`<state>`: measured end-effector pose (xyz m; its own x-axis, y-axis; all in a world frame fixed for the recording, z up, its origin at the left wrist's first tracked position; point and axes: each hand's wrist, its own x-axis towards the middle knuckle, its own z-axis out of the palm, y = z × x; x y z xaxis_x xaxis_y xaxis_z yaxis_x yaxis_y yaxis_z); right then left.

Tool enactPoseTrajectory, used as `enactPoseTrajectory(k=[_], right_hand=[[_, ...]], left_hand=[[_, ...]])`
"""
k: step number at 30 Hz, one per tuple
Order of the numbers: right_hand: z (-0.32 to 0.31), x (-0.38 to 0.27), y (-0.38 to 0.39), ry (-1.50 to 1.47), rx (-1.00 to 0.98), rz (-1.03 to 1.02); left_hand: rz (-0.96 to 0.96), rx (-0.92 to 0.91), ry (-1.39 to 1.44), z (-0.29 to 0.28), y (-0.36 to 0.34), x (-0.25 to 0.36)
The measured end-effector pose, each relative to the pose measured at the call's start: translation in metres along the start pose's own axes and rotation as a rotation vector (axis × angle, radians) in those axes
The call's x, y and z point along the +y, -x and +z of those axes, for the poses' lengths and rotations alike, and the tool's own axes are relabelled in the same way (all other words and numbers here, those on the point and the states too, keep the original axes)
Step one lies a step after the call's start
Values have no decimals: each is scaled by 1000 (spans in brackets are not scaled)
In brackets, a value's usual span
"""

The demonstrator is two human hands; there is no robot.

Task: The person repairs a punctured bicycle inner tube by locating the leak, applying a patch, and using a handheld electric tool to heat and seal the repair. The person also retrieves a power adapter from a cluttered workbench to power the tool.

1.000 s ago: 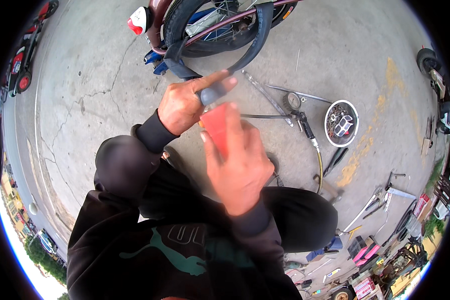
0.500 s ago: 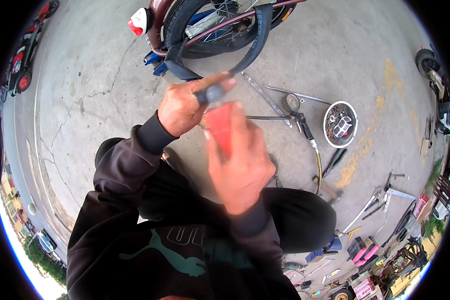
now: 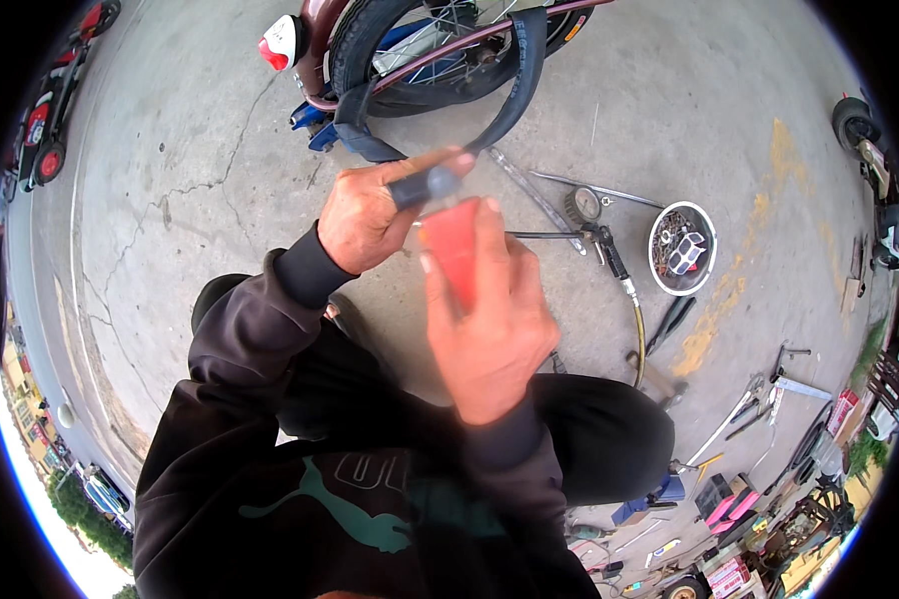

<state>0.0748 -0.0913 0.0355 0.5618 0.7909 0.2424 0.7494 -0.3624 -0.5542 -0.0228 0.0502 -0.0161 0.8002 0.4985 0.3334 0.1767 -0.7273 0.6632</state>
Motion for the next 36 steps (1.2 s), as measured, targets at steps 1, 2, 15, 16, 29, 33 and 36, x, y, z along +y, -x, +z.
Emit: enactPoseTrajectory(k=[1,2,15,16,29,33,36], right_hand=[[0,-1,0,-5,5,-17],[0,-1,-1,-35,-12,-66],[0,-1,2,-50,-6,-71],[-1,-3,2,-51,-19,-85],[1,-2,1,-42,10,-72],[2,-5,4,-59,6,-86],[2,2,0,-36,35,-74]], left_hand=[[-14,-9,-4,0,0,1],[-10,-1,-6,-1,-1,0],[-42,-37,74,-4,1,3],[-46,-40,81,-4,1,3],[1,9,86,-3,-1,2],[-37,-13,106,-4,0,3],[-38,26,132,0,0,2]])
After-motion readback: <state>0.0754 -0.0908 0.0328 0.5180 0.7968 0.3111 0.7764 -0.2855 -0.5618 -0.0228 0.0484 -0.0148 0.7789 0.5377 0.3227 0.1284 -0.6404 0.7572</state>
